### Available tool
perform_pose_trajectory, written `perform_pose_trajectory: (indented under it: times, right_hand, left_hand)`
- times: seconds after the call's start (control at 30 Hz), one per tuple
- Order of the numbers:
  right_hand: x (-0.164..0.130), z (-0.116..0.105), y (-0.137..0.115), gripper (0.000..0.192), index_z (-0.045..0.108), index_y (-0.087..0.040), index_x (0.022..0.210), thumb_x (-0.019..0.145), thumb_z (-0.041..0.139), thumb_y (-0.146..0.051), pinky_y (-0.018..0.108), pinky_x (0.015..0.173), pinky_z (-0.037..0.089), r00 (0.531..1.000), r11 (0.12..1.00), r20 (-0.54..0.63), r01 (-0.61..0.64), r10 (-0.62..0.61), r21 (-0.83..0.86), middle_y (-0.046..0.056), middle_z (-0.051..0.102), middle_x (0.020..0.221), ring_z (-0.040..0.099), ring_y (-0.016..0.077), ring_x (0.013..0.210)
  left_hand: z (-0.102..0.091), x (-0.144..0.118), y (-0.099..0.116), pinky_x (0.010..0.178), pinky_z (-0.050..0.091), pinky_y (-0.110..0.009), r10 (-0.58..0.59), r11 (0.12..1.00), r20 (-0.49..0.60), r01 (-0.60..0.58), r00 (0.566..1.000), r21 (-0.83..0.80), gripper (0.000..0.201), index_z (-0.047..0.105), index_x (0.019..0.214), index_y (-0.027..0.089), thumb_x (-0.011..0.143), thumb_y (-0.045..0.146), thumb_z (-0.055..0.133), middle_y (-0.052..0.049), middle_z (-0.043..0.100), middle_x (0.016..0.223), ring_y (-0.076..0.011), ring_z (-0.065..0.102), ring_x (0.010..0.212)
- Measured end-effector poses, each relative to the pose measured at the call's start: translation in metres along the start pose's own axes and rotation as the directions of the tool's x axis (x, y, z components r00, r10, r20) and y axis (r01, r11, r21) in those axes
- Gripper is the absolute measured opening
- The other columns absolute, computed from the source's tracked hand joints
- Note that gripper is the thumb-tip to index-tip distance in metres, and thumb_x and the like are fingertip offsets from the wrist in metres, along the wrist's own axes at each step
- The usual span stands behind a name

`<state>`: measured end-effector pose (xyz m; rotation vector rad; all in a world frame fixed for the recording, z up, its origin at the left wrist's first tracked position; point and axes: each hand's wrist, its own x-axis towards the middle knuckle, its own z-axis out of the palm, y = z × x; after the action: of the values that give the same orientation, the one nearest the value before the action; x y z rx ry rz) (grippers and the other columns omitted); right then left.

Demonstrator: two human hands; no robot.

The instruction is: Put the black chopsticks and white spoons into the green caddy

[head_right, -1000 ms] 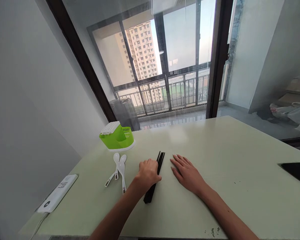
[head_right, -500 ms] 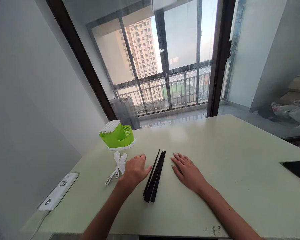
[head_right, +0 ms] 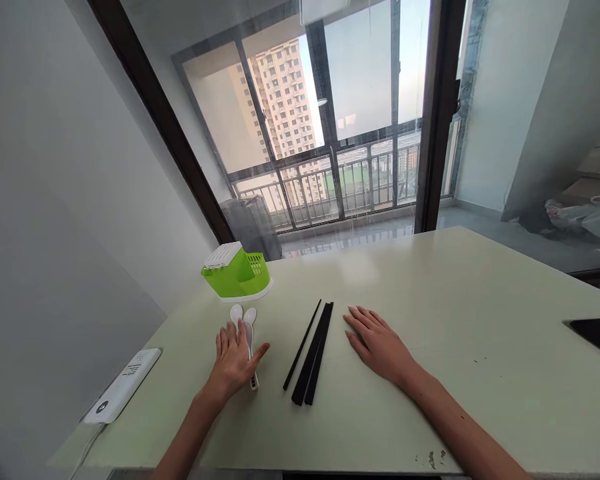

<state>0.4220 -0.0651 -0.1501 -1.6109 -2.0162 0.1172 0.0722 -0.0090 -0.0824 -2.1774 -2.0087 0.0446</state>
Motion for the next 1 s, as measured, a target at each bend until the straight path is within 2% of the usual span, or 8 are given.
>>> perform_pose_trajectory:
  times: [0.17,0.5,0.63,0.77,0.87,1.0]
  right_hand:
    - [0.0,-0.001,0.0,0.057,0.05,-0.025,0.149,0.104,0.027,-0.053,0.048,0.123,0.029,1.0,1.0,0.007,-0.002,0.002,-0.01,0.003,0.039,0.159,0.03,0.024,0.15]
    - [0.0,-0.001,-0.001,0.058,0.049,-0.024,0.149,0.104,0.028,-0.054,0.048,0.123,0.028,1.0,1.0,0.013,-0.008,0.008,0.008,0.003,0.039,0.159,0.03,0.0243,0.15]
    - [0.0,-0.001,-0.001,0.058,0.05,-0.024,0.148,0.103,0.03,-0.053,0.048,0.124,0.027,1.0,1.0,0.009,-0.014,0.014,0.019,0.003,0.04,0.159,0.03,0.0244,0.15]
    - [0.0,-0.001,-0.001,0.057,0.051,-0.025,0.148,0.103,0.031,-0.053,0.048,0.124,0.027,1.0,0.999,0.004,-0.016,0.016,0.043,0.003,0.04,0.158,0.03,0.0248,0.149]
    - [0.0,0.0,0.0,0.057,0.05,-0.025,0.148,0.103,0.032,-0.053,0.048,0.124,0.027,1.0,0.998,0.008,-0.023,0.022,0.059,0.003,0.04,0.158,0.03,0.0251,0.149]
    - [-0.001,0.002,0.002,0.054,0.052,-0.027,0.147,0.102,0.036,-0.053,0.05,0.123,0.027,0.999,0.993,-0.027,-0.018,0.021,0.114,0.003,0.042,0.157,0.032,0.0261,0.149]
  left_hand:
    - [0.01,-0.001,0.0,0.12,0.01,-0.062,0.038,0.999,-0.046,-0.037,0.998,0.022,0.105,0.022,0.156,-0.003,0.091,0.078,0.021,-0.031,0.015,0.162,-0.0444,0.008,0.152]
    - [-0.003,0.006,-0.015,0.121,0.007,-0.058,-0.021,0.998,-0.049,0.024,0.999,0.059,0.103,0.02,0.158,0.0,0.091,0.077,0.023,-0.027,0.017,0.164,-0.0443,0.01,0.152]
    - [-0.011,0.011,-0.019,0.119,0.014,-0.055,-0.031,0.995,-0.048,0.035,0.998,0.091,0.096,0.026,0.155,-0.001,0.093,0.072,0.029,-0.027,0.034,0.158,-0.0438,0.029,0.146]
    - [-0.023,0.011,-0.02,0.107,0.034,-0.048,-0.015,0.996,-0.036,0.019,0.999,0.092,0.083,0.033,0.15,0.001,0.095,0.063,0.034,-0.026,0.057,0.136,-0.0381,0.052,0.125]
    - [-0.03,0.011,-0.018,0.094,0.043,-0.043,-0.031,0.995,-0.02,0.033,0.999,0.098,0.07,0.039,0.146,0.005,0.097,0.055,0.038,-0.023,0.061,0.126,-0.0356,0.058,0.115]
    - [-0.033,0.014,-0.013,0.092,0.045,-0.043,-0.02,0.992,-0.006,0.02,1.0,0.122,0.059,0.044,0.141,0.006,0.099,0.048,0.04,-0.022,0.063,0.121,-0.0336,0.062,0.111]
